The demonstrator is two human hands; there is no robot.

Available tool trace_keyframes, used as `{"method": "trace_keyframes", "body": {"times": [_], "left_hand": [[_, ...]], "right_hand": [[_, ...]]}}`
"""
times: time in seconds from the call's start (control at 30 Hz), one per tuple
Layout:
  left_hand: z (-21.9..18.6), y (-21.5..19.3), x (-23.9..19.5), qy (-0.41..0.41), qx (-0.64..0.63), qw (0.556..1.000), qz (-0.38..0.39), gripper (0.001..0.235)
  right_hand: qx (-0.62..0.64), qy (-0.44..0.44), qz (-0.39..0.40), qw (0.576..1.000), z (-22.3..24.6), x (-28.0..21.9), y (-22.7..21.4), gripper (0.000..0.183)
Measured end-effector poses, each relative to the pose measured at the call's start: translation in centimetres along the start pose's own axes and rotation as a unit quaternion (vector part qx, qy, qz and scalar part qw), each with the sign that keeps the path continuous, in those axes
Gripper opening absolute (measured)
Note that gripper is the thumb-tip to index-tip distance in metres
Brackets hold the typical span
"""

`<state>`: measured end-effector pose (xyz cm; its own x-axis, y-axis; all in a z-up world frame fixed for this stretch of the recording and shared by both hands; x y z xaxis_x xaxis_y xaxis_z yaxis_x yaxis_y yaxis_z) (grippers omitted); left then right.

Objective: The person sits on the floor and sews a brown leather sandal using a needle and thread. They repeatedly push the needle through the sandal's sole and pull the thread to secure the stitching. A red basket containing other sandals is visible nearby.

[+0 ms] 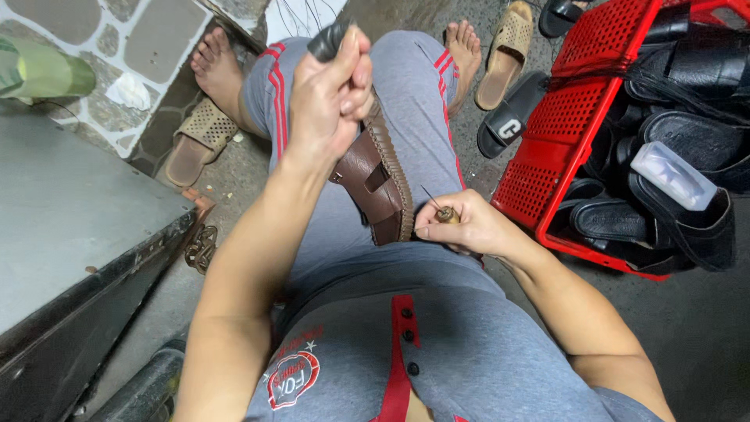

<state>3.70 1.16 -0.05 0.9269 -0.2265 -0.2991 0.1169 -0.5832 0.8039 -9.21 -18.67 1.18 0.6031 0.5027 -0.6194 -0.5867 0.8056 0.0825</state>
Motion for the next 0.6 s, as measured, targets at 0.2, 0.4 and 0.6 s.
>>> {"method": "trace_keyframes", "body": {"times": [0.2, 0.4, 0.6], "left_hand": [[-1.4, -0.4, -0.8, -0.001, 0.01, 0.999, 0.04, 0.018], [-0.9, 1.5, -10.4, -0.095, 0.247, 0.929, 0.261, 0.017], [0.0, -2.0, -15.0, -0.178, 0.365, 0.89, 0.205, 0.022]], "right_hand": [[0.055, 0.008, -0.006, 0.998, -0.8, -0.3, 0.5, 0.006], [0.216, -0.118, -0.044, 0.968, 0.1, -3.0, 0.7, 0.01], [-0.286, -0.349, -0.141, 0.881, 4.7, -5.6, -0.1, 0.04]]}}
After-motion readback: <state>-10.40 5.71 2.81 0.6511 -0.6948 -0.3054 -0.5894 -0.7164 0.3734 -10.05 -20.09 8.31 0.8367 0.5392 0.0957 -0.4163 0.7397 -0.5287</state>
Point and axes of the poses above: each hand's wrist, its own x-axis towards the middle knuckle, its own y-axis out of the palm, z = x × y, the point moved 3 cm from there along x, towards the middle knuckle, and after that the axes turned 4 degrees about -y, right-handed, at the moved point
